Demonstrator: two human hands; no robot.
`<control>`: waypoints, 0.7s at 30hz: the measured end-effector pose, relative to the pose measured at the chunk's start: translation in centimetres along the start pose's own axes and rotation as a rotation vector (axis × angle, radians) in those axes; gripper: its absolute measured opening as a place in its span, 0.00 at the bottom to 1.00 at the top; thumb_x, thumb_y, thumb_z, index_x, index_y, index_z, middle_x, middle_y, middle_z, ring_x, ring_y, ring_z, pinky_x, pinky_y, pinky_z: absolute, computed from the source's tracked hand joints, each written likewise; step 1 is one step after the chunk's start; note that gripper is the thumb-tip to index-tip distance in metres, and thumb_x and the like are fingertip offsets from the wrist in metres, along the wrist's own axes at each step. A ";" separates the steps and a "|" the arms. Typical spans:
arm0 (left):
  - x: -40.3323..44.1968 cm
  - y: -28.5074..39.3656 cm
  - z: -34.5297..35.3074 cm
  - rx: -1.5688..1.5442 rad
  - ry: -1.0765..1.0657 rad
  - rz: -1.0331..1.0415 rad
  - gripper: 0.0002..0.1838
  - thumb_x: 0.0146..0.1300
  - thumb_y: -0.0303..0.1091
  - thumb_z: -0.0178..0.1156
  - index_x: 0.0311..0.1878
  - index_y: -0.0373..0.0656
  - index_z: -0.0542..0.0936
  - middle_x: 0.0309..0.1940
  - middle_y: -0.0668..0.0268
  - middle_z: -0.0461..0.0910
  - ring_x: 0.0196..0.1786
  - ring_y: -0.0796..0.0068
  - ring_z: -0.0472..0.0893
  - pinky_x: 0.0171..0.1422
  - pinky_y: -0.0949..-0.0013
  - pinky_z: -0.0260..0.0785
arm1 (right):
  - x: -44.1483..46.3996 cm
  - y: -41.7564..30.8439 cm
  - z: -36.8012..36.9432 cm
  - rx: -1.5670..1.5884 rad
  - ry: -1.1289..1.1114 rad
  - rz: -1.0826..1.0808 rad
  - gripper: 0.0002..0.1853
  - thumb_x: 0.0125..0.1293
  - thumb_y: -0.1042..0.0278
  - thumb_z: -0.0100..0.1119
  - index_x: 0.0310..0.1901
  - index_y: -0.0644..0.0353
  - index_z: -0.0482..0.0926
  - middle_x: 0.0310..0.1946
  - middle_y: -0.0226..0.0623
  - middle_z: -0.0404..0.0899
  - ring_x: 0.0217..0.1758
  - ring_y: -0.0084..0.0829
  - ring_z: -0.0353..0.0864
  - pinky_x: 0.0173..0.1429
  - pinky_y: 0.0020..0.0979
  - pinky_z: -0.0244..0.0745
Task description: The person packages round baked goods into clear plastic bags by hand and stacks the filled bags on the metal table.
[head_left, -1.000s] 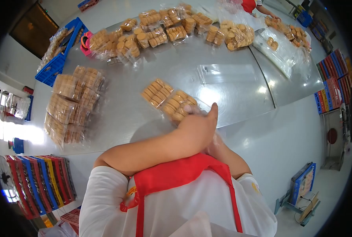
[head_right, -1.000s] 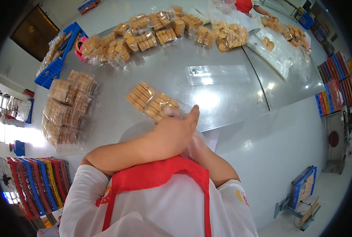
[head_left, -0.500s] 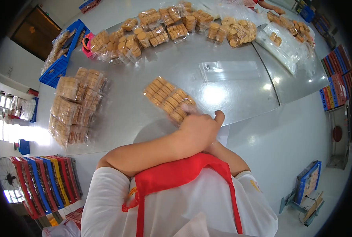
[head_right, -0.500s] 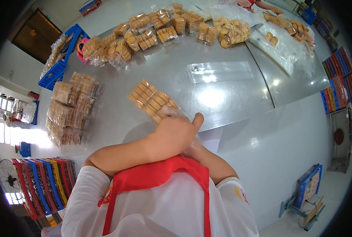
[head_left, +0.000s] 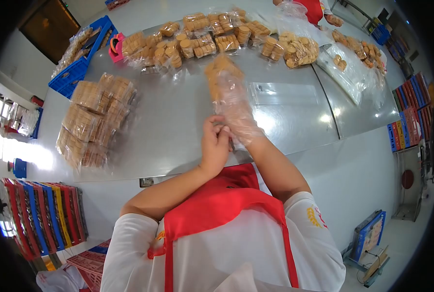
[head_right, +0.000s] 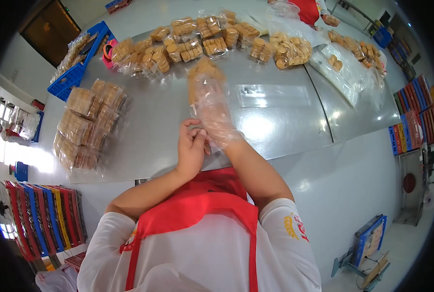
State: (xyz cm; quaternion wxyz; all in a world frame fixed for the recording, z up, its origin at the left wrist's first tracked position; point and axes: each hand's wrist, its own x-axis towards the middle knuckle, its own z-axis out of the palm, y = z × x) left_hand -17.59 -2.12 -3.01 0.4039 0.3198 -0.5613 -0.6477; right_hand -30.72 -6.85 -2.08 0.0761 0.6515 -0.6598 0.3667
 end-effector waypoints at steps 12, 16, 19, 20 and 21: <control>-1.5 -3.2 -6.2 0.274 -0.181 -0.444 0.17 0.66 0.32 0.59 0.50 0.37 0.64 0.27 0.57 0.76 0.22 0.68 0.78 0.24 0.67 0.69 | -4.4 -2.1 0.6 -0.195 -0.227 -0.072 0.32 0.55 0.69 0.61 0.64 0.66 0.69 0.63 0.51 0.67 0.71 0.55 0.62 0.71 0.61 0.59; -0.8 -2.0 -7.1 0.921 -0.148 -0.076 0.15 0.64 0.36 0.61 0.45 0.37 0.69 0.31 0.53 0.79 0.29 0.56 0.81 0.32 0.58 0.73 | -7.3 -2.6 0.1 -0.001 -0.056 -0.059 0.29 0.56 0.72 0.60 0.62 0.67 0.72 0.57 0.51 0.72 0.64 0.54 0.69 0.67 0.54 0.65; 0.1 -2.6 -7.3 1.040 -0.152 0.115 0.13 0.64 0.37 0.61 0.43 0.38 0.72 0.35 0.51 0.80 0.34 0.48 0.81 0.38 0.52 0.74 | -9.0 -2.6 1.0 -0.109 -0.309 0.108 0.27 0.53 0.73 0.61 0.59 0.66 0.74 0.53 0.53 0.74 0.59 0.53 0.72 0.62 0.52 0.68; 0.5 -3.5 -7.4 1.034 -0.174 0.152 0.13 0.64 0.37 0.60 0.43 0.38 0.73 0.35 0.51 0.81 0.35 0.46 0.81 0.39 0.51 0.73 | -8.8 -2.1 1.6 -0.090 -0.325 0.123 0.26 0.53 0.72 0.61 0.57 0.66 0.74 0.53 0.53 0.74 0.58 0.53 0.72 0.61 0.51 0.69; 0.9 -4.2 -7.3 1.025 -0.199 0.192 0.12 0.64 0.37 0.60 0.42 0.39 0.74 0.36 0.50 0.81 0.36 0.45 0.81 0.40 0.49 0.73 | -7.7 -1.6 2.2 -0.074 -0.338 0.140 0.25 0.53 0.72 0.61 0.55 0.66 0.75 0.52 0.53 0.74 0.58 0.53 0.72 0.61 0.51 0.69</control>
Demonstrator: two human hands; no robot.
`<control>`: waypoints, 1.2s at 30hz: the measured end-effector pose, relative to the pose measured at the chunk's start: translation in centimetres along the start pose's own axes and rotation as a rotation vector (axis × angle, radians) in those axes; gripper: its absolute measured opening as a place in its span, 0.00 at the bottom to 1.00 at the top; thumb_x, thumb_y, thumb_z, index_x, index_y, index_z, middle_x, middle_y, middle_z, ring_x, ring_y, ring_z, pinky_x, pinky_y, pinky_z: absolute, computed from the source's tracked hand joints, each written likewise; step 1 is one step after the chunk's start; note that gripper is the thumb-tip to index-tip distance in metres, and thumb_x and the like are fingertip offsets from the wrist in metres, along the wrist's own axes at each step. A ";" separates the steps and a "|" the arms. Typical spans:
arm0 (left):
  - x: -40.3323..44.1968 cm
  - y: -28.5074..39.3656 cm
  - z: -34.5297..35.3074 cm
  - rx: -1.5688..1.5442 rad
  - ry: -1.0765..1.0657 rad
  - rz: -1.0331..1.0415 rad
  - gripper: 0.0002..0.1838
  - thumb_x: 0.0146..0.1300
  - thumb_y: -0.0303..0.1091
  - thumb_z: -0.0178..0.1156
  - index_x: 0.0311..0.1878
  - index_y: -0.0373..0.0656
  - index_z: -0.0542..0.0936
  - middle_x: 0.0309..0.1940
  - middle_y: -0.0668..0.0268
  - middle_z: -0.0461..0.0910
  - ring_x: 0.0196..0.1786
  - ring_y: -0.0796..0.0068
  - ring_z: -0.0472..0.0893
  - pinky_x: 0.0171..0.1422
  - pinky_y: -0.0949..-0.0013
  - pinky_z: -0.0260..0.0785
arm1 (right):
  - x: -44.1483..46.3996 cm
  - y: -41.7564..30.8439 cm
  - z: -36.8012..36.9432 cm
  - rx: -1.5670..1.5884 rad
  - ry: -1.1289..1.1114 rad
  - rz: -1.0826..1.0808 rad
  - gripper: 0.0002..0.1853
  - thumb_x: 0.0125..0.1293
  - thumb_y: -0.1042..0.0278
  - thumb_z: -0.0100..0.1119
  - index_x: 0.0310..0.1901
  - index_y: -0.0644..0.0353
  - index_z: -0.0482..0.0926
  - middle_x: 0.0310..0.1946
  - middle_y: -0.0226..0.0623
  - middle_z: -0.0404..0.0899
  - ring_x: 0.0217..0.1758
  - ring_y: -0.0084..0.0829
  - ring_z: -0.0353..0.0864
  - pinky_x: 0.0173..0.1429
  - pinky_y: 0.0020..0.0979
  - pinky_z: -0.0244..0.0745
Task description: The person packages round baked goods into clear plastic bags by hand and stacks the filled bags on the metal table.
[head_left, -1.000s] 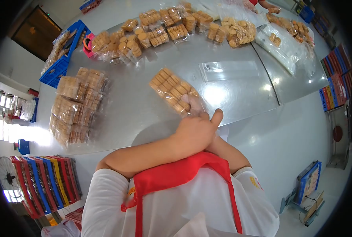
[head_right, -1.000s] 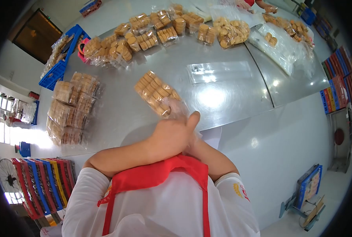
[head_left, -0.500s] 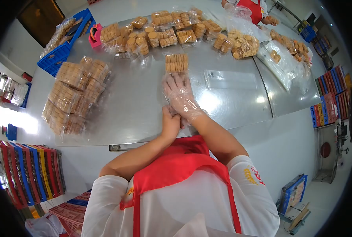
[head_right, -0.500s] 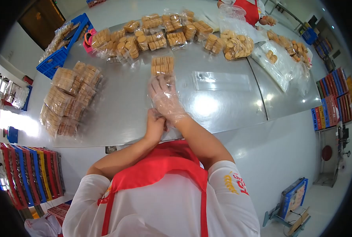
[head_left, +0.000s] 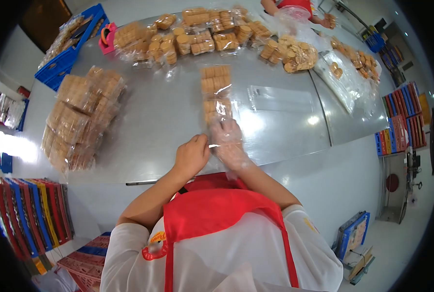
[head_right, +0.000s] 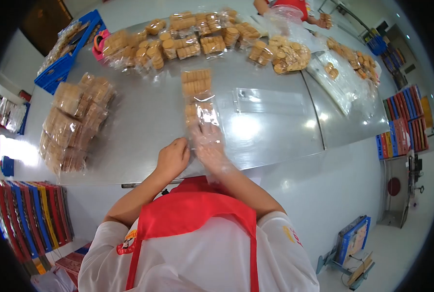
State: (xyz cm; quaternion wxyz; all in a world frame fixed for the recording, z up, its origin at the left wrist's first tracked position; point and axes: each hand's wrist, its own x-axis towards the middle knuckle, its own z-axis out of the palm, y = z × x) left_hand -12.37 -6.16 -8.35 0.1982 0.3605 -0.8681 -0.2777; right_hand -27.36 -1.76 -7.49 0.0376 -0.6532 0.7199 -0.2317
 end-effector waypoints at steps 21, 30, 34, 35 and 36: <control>1.5 -3.0 0.7 -0.899 0.318 -0.324 0.13 0.63 0.14 0.51 0.49 0.38 0.71 0.36 0.68 0.72 0.31 0.84 0.73 0.32 0.79 0.67 | 18.4 21.0 -11.3 -0.306 0.443 0.004 0.30 0.54 0.68 0.68 0.58 0.64 0.70 0.53 0.51 0.77 0.57 0.55 0.76 0.62 0.46 0.73; 1.5 -3.4 1.1 -0.759 0.319 -0.258 0.11 0.63 0.14 0.52 0.46 0.38 0.72 0.35 0.71 0.71 0.31 0.89 0.71 0.33 0.81 0.63 | 22.8 22.8 -11.6 -0.412 -0.047 0.362 0.24 0.53 0.56 0.70 0.48 0.62 0.80 0.44 0.49 0.84 0.54 0.49 0.82 0.59 0.45 0.75; 1.5 -3.5 1.0 -0.805 0.317 -0.222 0.11 0.64 0.14 0.51 0.47 0.38 0.71 0.35 0.70 0.71 0.31 0.86 0.71 0.34 0.80 0.65 | 18.3 18.1 -14.0 0.188 0.196 0.514 0.24 0.55 0.57 0.69 0.49 0.65 0.80 0.42 0.48 0.84 0.52 0.41 0.83 0.54 0.41 0.77; 1.5 -3.7 1.0 -0.807 0.319 -0.206 0.11 0.64 0.14 0.50 0.48 0.38 0.71 0.36 0.69 0.71 0.30 0.85 0.72 0.33 0.79 0.67 | 16.6 15.8 -15.3 0.463 0.242 0.602 0.24 0.56 0.58 0.69 0.50 0.66 0.79 0.42 0.47 0.84 0.51 0.38 0.83 0.53 0.39 0.77; 1.4 -3.7 1.0 -0.808 0.318 -0.191 0.11 0.65 0.14 0.49 0.48 0.39 0.70 0.37 0.68 0.71 0.30 0.83 0.73 0.33 0.77 0.68 | 15.2 15.6 -14.9 0.599 0.282 0.605 0.25 0.57 0.58 0.70 0.52 0.66 0.78 0.42 0.46 0.83 0.51 0.37 0.83 0.53 0.39 0.78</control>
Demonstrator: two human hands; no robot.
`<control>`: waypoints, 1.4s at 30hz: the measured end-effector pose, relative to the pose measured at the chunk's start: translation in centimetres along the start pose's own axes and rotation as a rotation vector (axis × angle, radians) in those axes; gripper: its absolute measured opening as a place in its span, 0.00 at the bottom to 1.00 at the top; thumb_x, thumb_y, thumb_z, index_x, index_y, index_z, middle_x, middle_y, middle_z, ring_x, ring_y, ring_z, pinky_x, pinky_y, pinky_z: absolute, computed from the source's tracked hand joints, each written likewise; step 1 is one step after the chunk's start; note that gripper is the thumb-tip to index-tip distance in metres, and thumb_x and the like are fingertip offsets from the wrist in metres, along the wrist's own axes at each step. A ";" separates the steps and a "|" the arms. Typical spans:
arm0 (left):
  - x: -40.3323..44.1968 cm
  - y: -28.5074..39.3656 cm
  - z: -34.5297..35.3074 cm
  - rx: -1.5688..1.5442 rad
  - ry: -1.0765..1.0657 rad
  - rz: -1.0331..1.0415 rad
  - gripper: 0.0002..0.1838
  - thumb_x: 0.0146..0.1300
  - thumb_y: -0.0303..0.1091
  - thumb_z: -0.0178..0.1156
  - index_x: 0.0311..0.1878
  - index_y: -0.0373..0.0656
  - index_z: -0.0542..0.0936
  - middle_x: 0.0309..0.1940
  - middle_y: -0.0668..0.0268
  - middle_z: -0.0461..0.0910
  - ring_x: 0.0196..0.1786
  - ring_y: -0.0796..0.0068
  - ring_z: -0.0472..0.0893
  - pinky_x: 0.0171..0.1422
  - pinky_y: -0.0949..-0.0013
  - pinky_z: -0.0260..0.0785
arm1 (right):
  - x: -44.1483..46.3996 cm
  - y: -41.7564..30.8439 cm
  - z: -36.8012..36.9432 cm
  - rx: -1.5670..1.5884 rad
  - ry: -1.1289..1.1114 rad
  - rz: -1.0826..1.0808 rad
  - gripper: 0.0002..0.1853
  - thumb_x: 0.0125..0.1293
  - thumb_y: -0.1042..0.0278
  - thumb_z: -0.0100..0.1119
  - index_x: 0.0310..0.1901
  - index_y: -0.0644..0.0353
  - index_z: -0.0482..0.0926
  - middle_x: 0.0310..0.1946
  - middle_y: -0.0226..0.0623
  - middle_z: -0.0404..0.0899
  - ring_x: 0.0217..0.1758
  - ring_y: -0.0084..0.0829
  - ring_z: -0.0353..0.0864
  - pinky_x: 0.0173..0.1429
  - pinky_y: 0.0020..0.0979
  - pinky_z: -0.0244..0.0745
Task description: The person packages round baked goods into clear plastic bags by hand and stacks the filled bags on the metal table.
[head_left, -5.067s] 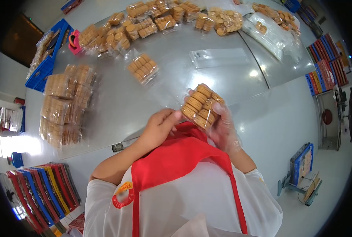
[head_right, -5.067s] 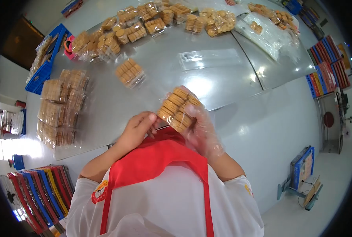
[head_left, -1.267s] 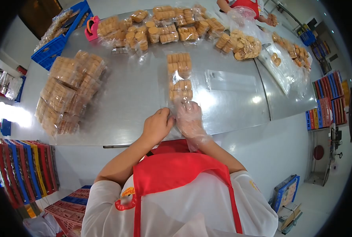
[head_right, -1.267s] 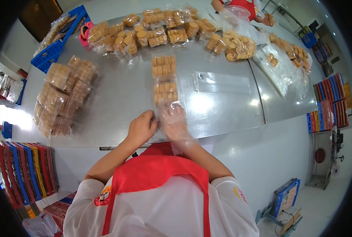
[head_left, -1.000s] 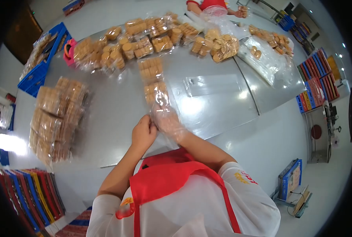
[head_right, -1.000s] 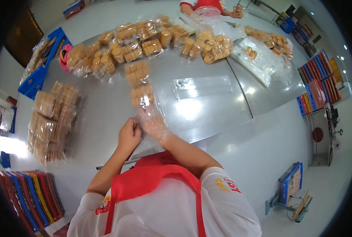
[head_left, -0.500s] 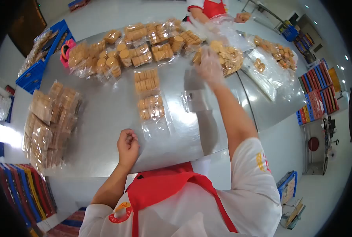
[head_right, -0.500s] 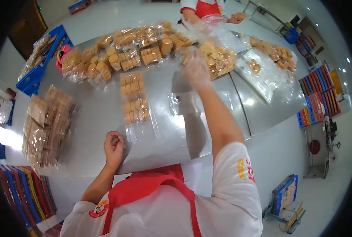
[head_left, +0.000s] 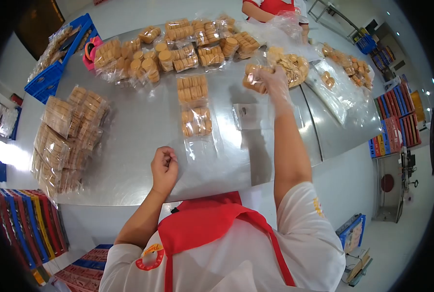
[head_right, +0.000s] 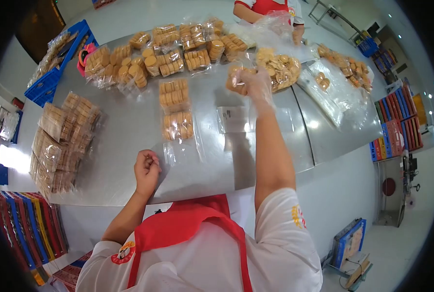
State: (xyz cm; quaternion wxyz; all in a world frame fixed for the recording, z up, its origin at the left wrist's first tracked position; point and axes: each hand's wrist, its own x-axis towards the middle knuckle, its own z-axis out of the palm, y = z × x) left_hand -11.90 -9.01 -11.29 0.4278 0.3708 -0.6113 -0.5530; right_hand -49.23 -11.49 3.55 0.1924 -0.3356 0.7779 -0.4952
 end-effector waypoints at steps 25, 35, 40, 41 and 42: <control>-3.0 14.3 0.0 -1.100 -0.496 -0.377 0.33 0.73 0.44 0.51 0.77 0.43 0.56 0.70 0.54 0.66 0.68 0.57 0.72 0.70 0.49 0.70 | -28.0 -8.4 1.4 0.778 -0.642 -0.270 0.38 0.62 0.76 0.70 0.73 0.58 0.63 0.59 0.34 0.68 0.51 0.21 0.70 0.61 0.28 0.70; -4.1 15.4 -2.2 -0.104 0.021 0.609 0.32 0.57 0.26 0.72 0.62 0.43 0.66 0.51 0.56 0.72 0.50 0.64 0.78 0.46 0.66 0.75 | -28.0 -7.7 3.7 0.973 -0.652 -0.010 0.39 0.72 0.40 0.52 0.74 0.58 0.58 0.67 0.42 0.67 0.66 0.35 0.72 0.65 0.39 0.73; -5.8 16.6 -1.7 0.275 -0.030 0.885 0.45 0.45 0.24 0.78 0.65 0.45 0.61 0.49 0.52 0.69 0.48 0.62 0.74 0.48 0.63 0.70 | -27.7 -6.6 5.8 1.299 -0.708 0.337 0.46 0.68 0.23 0.41 0.70 0.59 0.63 0.58 0.48 0.76 0.62 0.49 0.77 0.66 0.52 0.73; -5.9 16.7 -1.6 0.284 -0.026 0.921 0.45 0.45 0.24 0.78 0.65 0.45 0.62 0.49 0.51 0.69 0.48 0.61 0.74 0.48 0.63 0.70 | -27.7 -6.5 6.0 1.322 -0.732 0.336 0.46 0.68 0.23 0.41 0.70 0.60 0.63 0.58 0.48 0.76 0.62 0.49 0.77 0.66 0.51 0.73; -6.0 16.9 -1.5 0.296 -0.022 0.955 0.44 0.45 0.24 0.78 0.64 0.45 0.63 0.49 0.51 0.69 0.47 0.61 0.74 0.47 0.62 0.70 | -27.7 -6.4 6.1 1.346 -0.759 0.337 0.45 0.68 0.24 0.41 0.69 0.60 0.63 0.58 0.48 0.77 0.61 0.49 0.77 0.65 0.51 0.73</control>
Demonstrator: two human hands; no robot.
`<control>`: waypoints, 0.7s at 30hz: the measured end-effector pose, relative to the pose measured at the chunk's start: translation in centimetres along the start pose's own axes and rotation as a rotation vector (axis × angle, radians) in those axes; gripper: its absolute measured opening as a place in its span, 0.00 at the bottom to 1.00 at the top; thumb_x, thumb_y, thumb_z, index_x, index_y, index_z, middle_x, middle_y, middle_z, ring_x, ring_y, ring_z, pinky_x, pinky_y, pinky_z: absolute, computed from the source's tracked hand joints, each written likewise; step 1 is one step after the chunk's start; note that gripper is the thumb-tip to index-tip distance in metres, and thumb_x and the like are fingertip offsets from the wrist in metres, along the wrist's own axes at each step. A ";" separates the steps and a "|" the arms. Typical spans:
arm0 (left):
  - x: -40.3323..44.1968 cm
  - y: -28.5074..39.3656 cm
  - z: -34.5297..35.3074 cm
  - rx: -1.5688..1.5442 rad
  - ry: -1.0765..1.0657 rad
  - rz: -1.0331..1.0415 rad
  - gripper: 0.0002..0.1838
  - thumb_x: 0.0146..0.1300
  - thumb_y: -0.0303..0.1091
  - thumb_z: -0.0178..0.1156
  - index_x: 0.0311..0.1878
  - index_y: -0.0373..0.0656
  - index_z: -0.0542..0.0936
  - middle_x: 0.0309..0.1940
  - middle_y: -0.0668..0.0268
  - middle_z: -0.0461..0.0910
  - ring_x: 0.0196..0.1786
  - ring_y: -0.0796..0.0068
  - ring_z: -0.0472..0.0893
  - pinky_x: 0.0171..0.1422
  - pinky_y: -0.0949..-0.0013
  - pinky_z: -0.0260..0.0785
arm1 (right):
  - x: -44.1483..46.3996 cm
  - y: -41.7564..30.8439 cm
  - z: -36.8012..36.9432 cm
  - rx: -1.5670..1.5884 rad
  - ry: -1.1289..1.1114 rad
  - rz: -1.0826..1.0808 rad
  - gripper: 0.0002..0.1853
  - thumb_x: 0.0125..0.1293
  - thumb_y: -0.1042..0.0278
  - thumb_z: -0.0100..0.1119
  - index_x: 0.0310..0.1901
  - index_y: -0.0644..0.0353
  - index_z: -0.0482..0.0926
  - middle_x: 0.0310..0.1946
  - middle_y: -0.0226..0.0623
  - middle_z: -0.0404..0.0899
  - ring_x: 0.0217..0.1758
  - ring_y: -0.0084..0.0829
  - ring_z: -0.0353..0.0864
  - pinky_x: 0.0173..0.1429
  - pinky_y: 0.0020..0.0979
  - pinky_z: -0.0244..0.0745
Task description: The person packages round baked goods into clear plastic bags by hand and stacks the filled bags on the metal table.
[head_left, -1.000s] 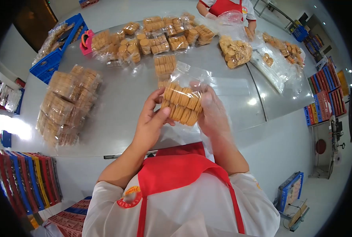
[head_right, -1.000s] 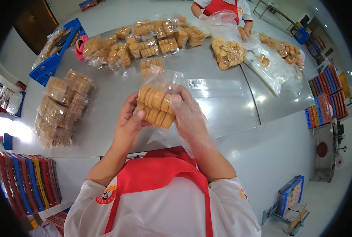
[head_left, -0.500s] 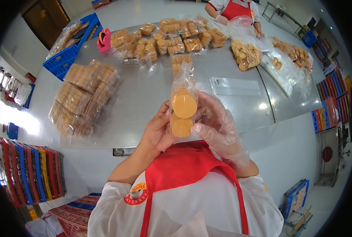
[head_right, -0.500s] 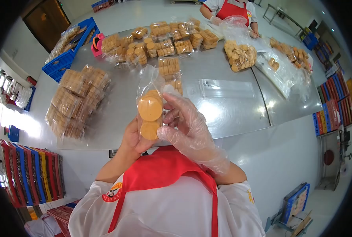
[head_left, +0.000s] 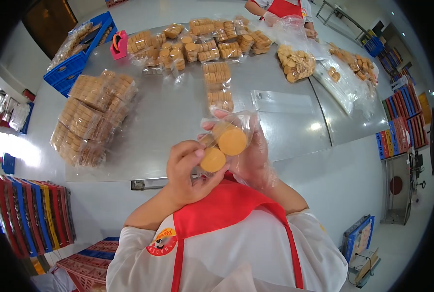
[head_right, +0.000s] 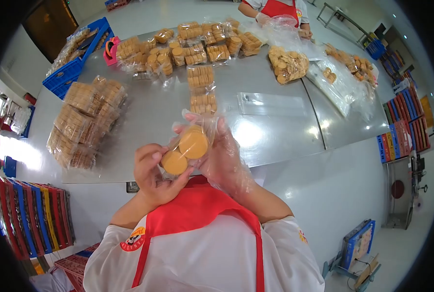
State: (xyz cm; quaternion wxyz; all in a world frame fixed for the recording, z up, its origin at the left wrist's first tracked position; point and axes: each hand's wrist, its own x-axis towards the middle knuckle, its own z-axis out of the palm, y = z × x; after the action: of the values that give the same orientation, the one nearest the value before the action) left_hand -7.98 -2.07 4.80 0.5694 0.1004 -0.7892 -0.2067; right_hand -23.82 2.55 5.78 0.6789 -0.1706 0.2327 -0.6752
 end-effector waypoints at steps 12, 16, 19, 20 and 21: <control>-0.2 0.1 0.5 -0.604 0.037 -0.771 0.36 0.52 0.21 0.69 0.63 0.41 0.63 0.51 0.58 0.69 0.50 0.66 0.74 0.56 0.63 0.70 | -2.0 -1.8 1.3 -0.728 0.321 -0.283 0.23 0.75 0.50 0.53 0.59 0.61 0.72 0.49 0.35 0.77 0.52 0.27 0.77 0.60 0.33 0.72; -0.4 -1.0 0.5 -0.817 -0.158 -0.997 0.37 0.56 0.22 0.65 0.67 0.43 0.58 0.53 0.61 0.68 0.55 0.70 0.73 0.61 0.66 0.67 | -1.7 -1.1 -0.2 -0.562 0.241 -0.228 0.11 0.74 0.65 0.53 0.52 0.61 0.75 0.41 0.30 0.77 0.45 0.21 0.74 0.54 0.27 0.72; -0.8 -1.3 0.6 -0.902 -0.128 -1.182 0.27 0.62 0.27 0.63 0.62 0.41 0.66 0.47 0.65 0.72 0.52 0.74 0.74 0.57 0.69 0.67 | -1.8 -0.1 -0.6 -0.591 0.350 -0.144 0.08 0.73 0.69 0.54 0.47 0.63 0.78 0.39 0.30 0.79 0.44 0.21 0.76 0.52 0.26 0.73; -0.9 -1.4 0.6 -0.931 -0.113 -1.243 0.23 0.64 0.29 0.63 0.61 0.41 0.69 0.45 0.66 0.73 0.51 0.75 0.74 0.56 0.71 0.67 | -1.9 0.4 -1.0 -0.654 0.362 -0.149 0.08 0.73 0.68 0.55 0.45 0.64 0.79 0.38 0.31 0.80 0.43 0.21 0.76 0.51 0.27 0.74; -1.2 -1.7 0.4 -0.957 -0.090 -1.289 0.19 0.65 0.29 0.62 0.58 0.40 0.71 0.43 0.67 0.73 0.49 0.76 0.74 0.55 0.72 0.67 | -2.0 0.8 -1.2 -0.717 0.373 -0.154 0.09 0.73 0.68 0.55 0.43 0.65 0.80 0.38 0.31 0.80 0.43 0.21 0.77 0.51 0.27 0.74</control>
State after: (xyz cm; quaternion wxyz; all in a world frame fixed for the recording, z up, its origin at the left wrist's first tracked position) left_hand -8.11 -3.08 2.92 0.2870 0.2729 -0.4239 -0.8145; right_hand -23.81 4.66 4.49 0.4701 -0.2880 0.5590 -0.6194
